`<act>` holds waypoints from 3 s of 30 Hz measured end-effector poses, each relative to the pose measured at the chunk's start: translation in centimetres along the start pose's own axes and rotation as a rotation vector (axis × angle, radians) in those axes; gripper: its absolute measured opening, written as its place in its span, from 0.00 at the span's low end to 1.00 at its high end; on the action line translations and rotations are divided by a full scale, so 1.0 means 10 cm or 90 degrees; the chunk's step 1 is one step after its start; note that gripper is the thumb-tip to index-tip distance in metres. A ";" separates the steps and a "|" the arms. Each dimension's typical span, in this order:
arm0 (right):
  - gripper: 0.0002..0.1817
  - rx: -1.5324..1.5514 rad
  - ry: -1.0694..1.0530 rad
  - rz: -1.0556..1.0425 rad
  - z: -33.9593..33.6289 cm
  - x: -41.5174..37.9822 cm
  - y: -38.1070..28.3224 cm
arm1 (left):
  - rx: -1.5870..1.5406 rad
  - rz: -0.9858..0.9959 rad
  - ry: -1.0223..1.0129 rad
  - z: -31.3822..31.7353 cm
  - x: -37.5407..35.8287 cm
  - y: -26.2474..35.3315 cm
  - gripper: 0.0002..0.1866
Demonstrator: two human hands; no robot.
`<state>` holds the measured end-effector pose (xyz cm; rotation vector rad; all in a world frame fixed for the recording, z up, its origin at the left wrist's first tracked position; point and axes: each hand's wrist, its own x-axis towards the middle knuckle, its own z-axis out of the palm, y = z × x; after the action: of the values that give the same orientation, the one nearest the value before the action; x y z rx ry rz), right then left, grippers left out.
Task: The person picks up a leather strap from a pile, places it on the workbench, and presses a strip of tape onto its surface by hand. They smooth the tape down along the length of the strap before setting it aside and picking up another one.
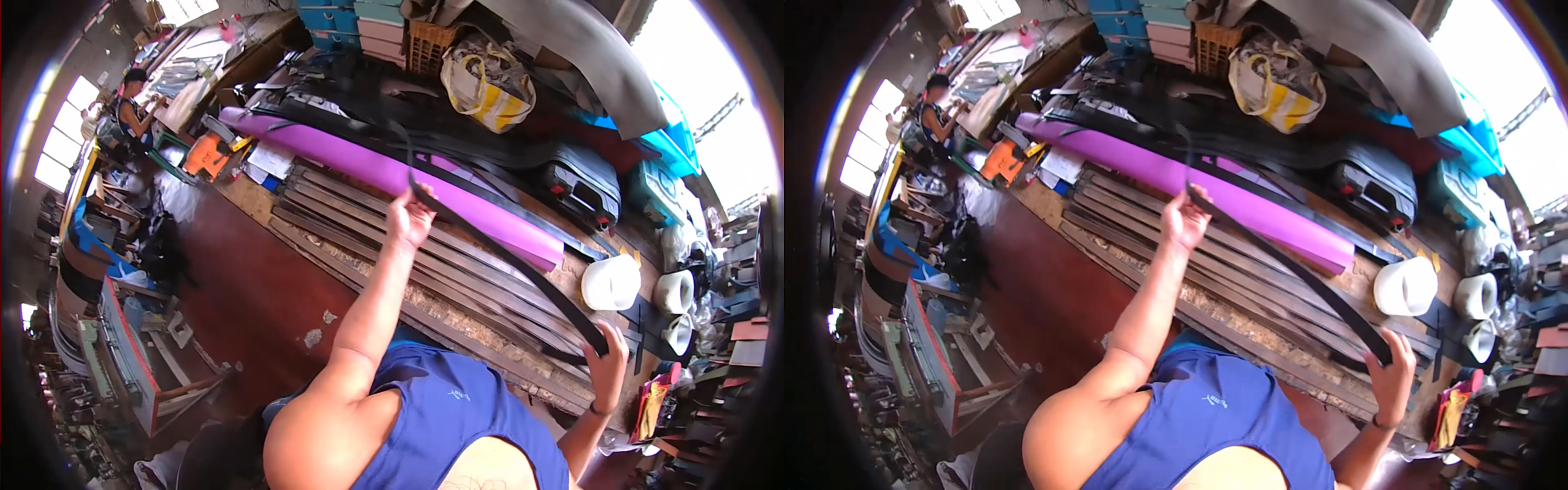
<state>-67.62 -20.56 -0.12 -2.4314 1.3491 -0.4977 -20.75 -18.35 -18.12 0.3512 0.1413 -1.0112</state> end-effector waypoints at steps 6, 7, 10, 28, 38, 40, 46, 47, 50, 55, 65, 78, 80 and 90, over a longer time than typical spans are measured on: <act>0.25 -0.183 0.008 0.147 -0.06 -0.67 0.84 | -0.016 0.105 0.001 -0.52 0.32 1.25 0.10; 0.24 -0.216 0.005 0.170 -0.06 -0.76 0.99 | 0.000 0.130 -0.011 -0.60 0.37 1.42 0.10; 0.23 -0.274 0.076 0.223 -0.07 -1.11 1.47 | 0.102 0.215 -0.015 -0.89 0.41 1.91 0.09; 0.24 -0.488 0.091 0.415 0.33 -1.69 3.42 | 0.463 0.180 0.351 -1.63 0.26 2.55 0.11; 0.21 -0.433 0.161 0.375 0.69 -2.00 3.94 | 1.465 0.408 0.224 -1.62 -0.64 1.28 0.44; 0.25 -0.436 0.099 0.456 0.80 -2.11 4.12 | 1.685 0.329 0.129 -1.81 -1.08 0.60 0.47; 0.30 -0.411 0.160 0.484 0.93 -2.18 4.26 | 1.752 0.037 0.237 -1.92 -1.62 -0.34 0.51; 0.29 -0.418 0.169 0.485 0.92 -2.21 4.33 | 1.760 0.051 0.226 -1.96 -1.62 -0.30 0.51; 0.30 -0.432 0.181 0.499 0.93 -2.34 4.46 | 1.781 0.035 0.214 -1.92 -1.60 -0.32 0.50; 0.31 -0.429 0.222 0.491 0.85 -2.49 4.59 | 1.801 -0.029 0.254 -1.75 -1.59 -0.36 0.49; 0.22 -0.200 0.250 0.239 0.85 -1.70 3.61 | 1.748 0.238 0.008 -1.36 -1.71 -0.67 0.37; 0.24 -0.076 -0.014 0.013 2.16 -1.58 1.50 | 1.655 0.308 -0.461 -1.25 -1.89 -1.57 0.31; 0.24 -0.078 -0.009 0.010 2.18 -1.64 1.51 | 1.650 0.304 -0.473 -1.28 -1.88 -1.55 0.31; 0.14 -0.014 0.025 0.034 2.15 -1.67 1.55 | 1.648 0.295 -0.478 -1.32 -1.87 -1.53 0.30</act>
<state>-77.90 -11.84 -28.35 -2.4075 1.4390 -0.5224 -43.01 -6.02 -28.72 2.0816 -2.0233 -0.1812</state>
